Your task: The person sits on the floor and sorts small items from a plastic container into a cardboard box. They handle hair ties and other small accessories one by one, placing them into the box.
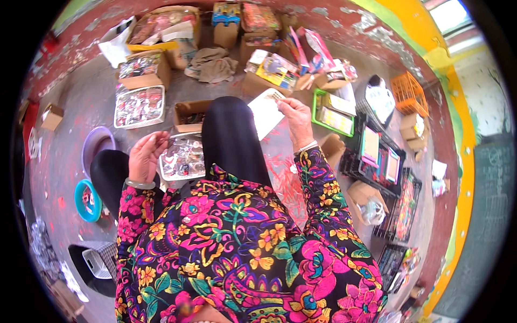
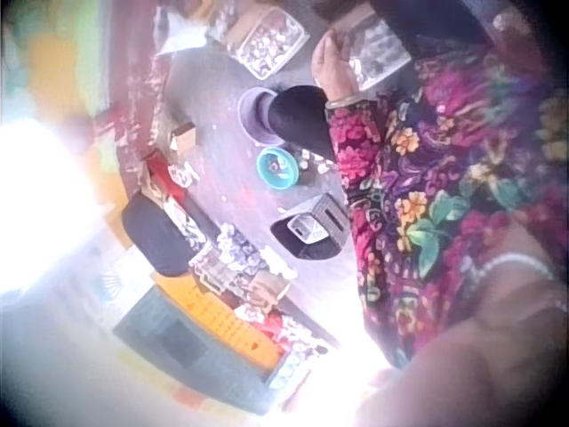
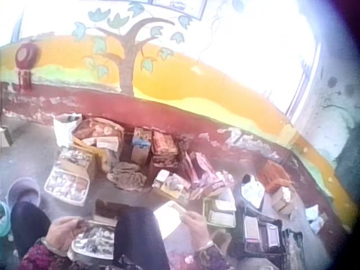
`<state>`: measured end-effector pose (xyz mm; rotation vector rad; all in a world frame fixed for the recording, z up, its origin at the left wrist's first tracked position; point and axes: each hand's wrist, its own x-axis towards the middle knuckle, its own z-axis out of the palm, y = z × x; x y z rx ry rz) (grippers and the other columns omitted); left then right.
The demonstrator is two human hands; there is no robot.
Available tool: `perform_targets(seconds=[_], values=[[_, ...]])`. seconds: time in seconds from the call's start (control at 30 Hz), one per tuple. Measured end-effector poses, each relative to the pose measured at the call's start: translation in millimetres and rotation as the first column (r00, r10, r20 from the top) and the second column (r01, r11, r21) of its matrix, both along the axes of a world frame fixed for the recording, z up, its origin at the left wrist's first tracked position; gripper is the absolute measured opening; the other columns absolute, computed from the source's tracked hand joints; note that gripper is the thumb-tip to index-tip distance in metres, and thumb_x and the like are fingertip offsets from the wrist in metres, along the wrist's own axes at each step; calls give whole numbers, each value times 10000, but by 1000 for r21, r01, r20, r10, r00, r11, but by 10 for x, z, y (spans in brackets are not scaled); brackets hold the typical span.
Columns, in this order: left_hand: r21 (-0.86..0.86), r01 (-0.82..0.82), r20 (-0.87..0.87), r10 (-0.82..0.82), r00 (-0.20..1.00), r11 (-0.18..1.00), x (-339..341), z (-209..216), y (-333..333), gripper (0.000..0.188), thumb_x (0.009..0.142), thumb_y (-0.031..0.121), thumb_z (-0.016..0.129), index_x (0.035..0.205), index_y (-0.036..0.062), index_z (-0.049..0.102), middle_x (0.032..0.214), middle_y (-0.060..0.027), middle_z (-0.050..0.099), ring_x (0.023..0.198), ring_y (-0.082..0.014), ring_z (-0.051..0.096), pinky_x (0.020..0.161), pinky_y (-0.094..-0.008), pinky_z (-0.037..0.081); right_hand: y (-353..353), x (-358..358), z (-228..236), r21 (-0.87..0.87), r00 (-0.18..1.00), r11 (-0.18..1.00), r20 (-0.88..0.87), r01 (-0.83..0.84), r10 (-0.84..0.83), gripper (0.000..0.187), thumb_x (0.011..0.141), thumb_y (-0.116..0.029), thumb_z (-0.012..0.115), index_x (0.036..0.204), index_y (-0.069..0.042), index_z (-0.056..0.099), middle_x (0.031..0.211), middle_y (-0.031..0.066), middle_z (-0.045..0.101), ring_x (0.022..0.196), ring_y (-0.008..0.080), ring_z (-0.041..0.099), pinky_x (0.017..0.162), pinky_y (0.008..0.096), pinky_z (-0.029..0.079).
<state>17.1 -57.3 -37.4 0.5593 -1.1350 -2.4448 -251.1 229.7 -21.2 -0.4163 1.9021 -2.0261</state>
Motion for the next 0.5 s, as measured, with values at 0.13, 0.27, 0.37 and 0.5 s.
perform_targets(seconds=[0.13, 0.27, 0.37, 0.5], values=[[15, 21, 28, -21, 999, 1000, -6, 28, 12, 216, 904, 68, 475, 1040, -75, 561, 1032, -176, 601, 984, -236, 589, 848, -287, 495, 710, -76, -746, 381, 991, 920, -123, 90, -46, 165, 781, -128, 612, 866, 5, 662, 736, 43, 634, 671, 99, 563, 638, 229, 441], [7, 32, 50, -33, 998, 999, -19, 5, 23, 223, 905, 72, 474, 1046, -81, 553, 1036, -182, 598, 991, -243, 586, 856, -292, 492, 1196, 47, -1376, 708, 969, 697, -234, 115, 78, 183, 754, -190, 590, 841, -58, 683, 774, 116, 647, 715, 203, 619, 685, 297, 471], [22, 34, 60, -35, 998, 999, 15, -11, 11, 222, 904, 71, 474, 1046, -81, 552, 1039, -183, 597, 998, -247, 583, 865, -293, 491, 1310, 201, -1516, 842, 962, 532, -208, 85, 176, 206, 757, -170, 571, 871, -32, 671, 798, 122, 645, 746, 238, 618, 707, 308, 474], [34, 65, 48, -66, 997, 997, -35, -71, 2, 223, 904, 71, 475, 1048, -82, 550, 1042, -185, 596, 1001, -250, 582, 870, -298, 490, 1720, 66, -2094, 915, 973, 402, -110, 20, 201, 216, 747, -134, 569, 903, -19, 664, 824, 131, 643, 766, 245, 618, 716, 321, 479]])
